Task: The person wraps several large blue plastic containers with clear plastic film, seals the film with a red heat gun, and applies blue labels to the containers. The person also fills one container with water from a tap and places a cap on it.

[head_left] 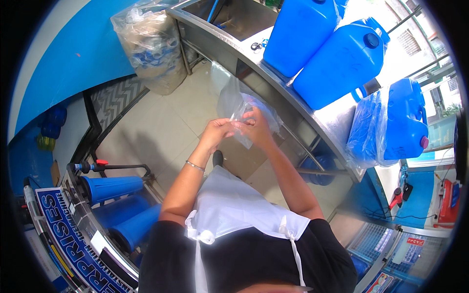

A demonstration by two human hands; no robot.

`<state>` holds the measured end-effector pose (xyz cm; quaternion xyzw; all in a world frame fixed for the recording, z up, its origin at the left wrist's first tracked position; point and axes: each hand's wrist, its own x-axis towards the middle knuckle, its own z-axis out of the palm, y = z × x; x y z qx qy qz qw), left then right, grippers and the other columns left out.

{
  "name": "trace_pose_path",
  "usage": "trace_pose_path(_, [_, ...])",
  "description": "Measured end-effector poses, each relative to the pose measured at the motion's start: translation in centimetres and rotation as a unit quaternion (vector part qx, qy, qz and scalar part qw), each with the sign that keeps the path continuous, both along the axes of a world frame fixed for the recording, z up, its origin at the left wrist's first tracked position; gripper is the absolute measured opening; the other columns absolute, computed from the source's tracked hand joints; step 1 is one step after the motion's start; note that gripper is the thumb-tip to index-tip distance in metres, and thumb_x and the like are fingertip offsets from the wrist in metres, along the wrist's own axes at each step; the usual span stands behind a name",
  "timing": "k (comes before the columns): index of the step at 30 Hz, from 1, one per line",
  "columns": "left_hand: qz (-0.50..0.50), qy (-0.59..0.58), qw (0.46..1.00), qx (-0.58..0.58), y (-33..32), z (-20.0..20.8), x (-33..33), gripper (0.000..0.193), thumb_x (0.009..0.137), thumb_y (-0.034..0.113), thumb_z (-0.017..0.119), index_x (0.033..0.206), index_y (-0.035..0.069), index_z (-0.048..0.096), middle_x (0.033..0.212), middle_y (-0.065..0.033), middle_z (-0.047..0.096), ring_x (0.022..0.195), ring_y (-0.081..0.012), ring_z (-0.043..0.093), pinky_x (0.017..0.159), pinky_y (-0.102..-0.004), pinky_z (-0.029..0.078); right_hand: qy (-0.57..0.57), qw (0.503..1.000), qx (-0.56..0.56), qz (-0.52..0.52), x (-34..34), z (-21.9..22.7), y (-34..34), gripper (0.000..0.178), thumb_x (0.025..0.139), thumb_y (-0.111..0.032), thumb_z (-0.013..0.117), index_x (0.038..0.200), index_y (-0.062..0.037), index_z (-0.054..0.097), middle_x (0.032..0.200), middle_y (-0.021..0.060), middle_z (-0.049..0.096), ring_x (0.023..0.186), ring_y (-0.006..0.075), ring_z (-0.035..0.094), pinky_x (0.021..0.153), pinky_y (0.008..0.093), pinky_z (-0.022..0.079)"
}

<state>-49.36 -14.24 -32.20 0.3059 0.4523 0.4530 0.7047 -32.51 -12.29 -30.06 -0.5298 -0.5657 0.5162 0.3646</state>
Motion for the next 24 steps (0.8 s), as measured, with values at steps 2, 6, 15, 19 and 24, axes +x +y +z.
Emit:
trace_pose_path(2, [0.021,-0.09,0.996,-0.007,-0.2,-0.7,-0.5,0.016,0.094,0.016,0.06,0.097,0.001,0.067,0.093,-0.008,0.068,0.088,-0.0185,0.067,0.085,-0.0331,0.054,-0.039,0.999,-0.017,0.014,0.4,-0.2,0.3,0.073,0.085,-0.006,0.068,0.146,0.003,0.03,0.1,0.0092,0.06,0.083,0.0134,0.062,0.07,0.0283,0.056])
trace_pose_path(6, [0.127,-0.356,0.926,-0.01,1.3,-2.3,-6.3,0.018,0.094,0.011,0.051,0.102,-0.002,0.062,0.091,-0.0115,0.065,0.084,-0.0245,0.065,0.084,-0.0376,0.056,0.194,0.977,-0.091,-0.006,4.0,-2.0,2.5,0.073,0.086,-0.006,0.067,0.148,-0.0013,0.029,0.105,0.0105,0.058,0.093,0.0172,0.061,0.079,0.0357,0.057])
trace_pose_path(15, [0.037,-0.277,0.959,0.056,-1.3,1.5,-18.7,0.059,0.093,0.009,0.055,0.148,0.006,0.036,0.078,0.0017,0.047,0.057,-0.0056,0.04,0.05,-0.0188,0.037,-0.213,0.967,-0.121,0.076,14.9,-7.4,5.3,0.047,0.094,-0.023,0.055,0.14,-0.0161,0.049,0.106,0.0136,0.063,0.091,0.028,0.063,0.086,0.0416,0.052])
trace_pose_path(19, [-0.136,-0.127,0.979,0.078,-1.2,6.1,-17.0,0.065,0.091,0.012,0.062,0.151,0.016,0.037,0.079,0.0035,0.045,0.057,-0.003,0.037,0.049,-0.0174,0.035,-0.319,0.914,0.249,0.015,8.1,-1.7,6.6,0.05,0.087,-0.034,0.066,0.132,-0.013,0.057,0.11,0.0159,0.065,0.099,0.0345,0.064,0.091,0.0456,0.049])
trace_pose_path(24, [-0.162,0.336,0.876,0.306,0.0,6.7,-13.1,0.068,0.083,0.028,0.074,0.144,0.015,0.046,0.074,-0.001,0.052,0.058,-0.0154,0.05,0.061,-0.0288,0.047,-0.278,0.878,0.304,0.243,-5.1,1.0,6.5,0.03,0.083,-0.02,0.068,0.11,-0.0074,0.067,0.112,0.0186,0.063,0.101,0.0386,0.062,0.087,0.0452,0.05])
